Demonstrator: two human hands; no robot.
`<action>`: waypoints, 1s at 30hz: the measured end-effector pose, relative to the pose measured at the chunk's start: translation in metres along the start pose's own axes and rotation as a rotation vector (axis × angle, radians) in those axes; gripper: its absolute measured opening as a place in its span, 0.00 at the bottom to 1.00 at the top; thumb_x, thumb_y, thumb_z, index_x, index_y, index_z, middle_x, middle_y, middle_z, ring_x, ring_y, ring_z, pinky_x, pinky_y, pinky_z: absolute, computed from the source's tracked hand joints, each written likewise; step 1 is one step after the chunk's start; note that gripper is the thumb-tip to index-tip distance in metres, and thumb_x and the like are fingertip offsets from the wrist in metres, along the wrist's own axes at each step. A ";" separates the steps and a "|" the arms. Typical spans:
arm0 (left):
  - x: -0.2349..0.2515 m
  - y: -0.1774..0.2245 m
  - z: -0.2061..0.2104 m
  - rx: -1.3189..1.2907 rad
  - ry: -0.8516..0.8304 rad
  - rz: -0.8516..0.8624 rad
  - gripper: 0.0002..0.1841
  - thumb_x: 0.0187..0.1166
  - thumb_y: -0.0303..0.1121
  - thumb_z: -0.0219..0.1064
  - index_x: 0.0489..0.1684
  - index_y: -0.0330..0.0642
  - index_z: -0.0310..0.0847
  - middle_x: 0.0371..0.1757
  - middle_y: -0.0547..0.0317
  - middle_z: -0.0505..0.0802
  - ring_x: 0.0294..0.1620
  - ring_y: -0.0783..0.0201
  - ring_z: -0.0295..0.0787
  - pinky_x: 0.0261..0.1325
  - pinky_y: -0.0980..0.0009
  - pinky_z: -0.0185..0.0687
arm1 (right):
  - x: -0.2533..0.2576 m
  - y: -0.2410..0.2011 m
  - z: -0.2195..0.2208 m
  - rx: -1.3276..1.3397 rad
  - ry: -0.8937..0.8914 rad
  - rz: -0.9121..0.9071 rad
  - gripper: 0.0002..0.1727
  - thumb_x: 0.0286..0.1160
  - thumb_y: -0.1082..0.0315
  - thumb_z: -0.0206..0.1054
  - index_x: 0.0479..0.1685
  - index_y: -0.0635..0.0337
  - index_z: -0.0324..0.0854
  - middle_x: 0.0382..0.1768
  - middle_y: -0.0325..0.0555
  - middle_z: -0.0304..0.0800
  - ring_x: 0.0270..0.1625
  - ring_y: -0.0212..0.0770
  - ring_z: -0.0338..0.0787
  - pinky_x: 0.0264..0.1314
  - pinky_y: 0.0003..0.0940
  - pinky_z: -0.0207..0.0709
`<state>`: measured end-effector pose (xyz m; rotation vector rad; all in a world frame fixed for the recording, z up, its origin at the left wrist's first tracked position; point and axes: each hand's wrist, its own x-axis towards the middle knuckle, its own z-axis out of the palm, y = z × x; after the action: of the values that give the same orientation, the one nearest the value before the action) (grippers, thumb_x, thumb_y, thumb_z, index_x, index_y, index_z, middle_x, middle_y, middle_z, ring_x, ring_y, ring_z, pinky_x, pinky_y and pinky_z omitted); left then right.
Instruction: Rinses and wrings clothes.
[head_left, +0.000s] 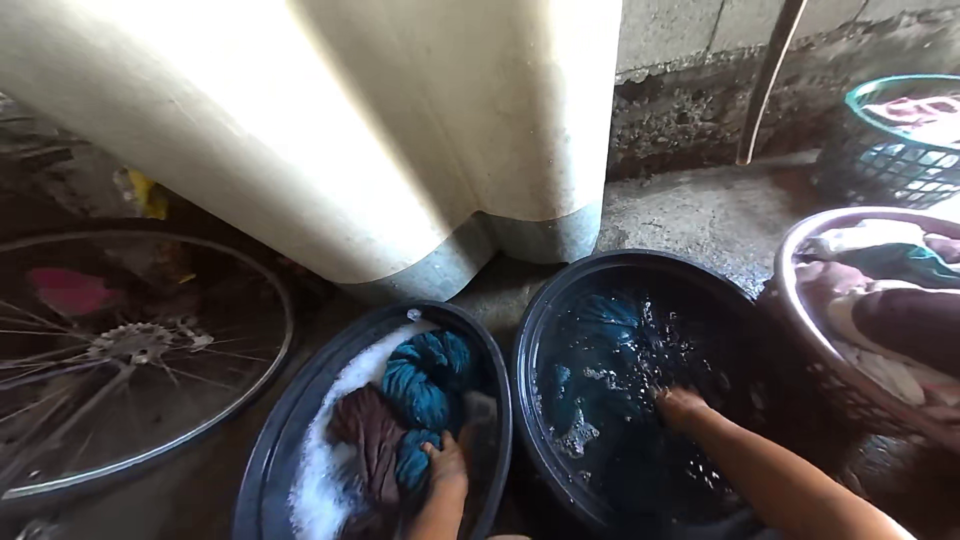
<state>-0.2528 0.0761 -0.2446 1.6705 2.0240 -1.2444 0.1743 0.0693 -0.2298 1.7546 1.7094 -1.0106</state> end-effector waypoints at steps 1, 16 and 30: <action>-0.009 -0.004 0.004 0.047 0.005 0.049 0.32 0.78 0.20 0.64 0.86 0.32 0.64 0.93 0.34 0.58 0.93 0.28 0.43 0.89 0.29 0.38 | -0.003 -0.001 0.009 -0.021 -0.023 0.003 0.44 0.71 0.60 0.76 0.89 0.57 0.63 0.77 0.72 0.76 0.80 0.74 0.73 0.81 0.80 0.57; -0.104 -0.044 -0.082 -0.185 -0.077 0.427 0.25 0.85 0.35 0.64 0.81 0.41 0.76 0.78 0.35 0.81 0.83 0.37 0.72 0.84 0.37 0.63 | -0.148 -0.009 0.014 -0.085 0.056 -0.287 0.15 0.81 0.61 0.68 0.57 0.61 0.89 0.60 0.67 0.89 0.67 0.71 0.85 0.66 0.76 0.72; -0.244 0.104 -0.177 -0.302 0.271 0.833 0.26 0.86 0.39 0.62 0.84 0.47 0.73 0.86 0.47 0.74 0.89 0.48 0.64 0.90 0.50 0.57 | -0.136 0.024 0.007 0.124 0.066 -0.167 0.23 0.81 0.55 0.69 0.55 0.70 0.88 0.62 0.71 0.87 0.70 0.70 0.84 0.71 0.75 0.72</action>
<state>-0.0250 0.0349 -0.0254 2.2302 1.2588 -0.4243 0.2039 -0.0238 -0.1317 1.7611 1.8974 -1.1645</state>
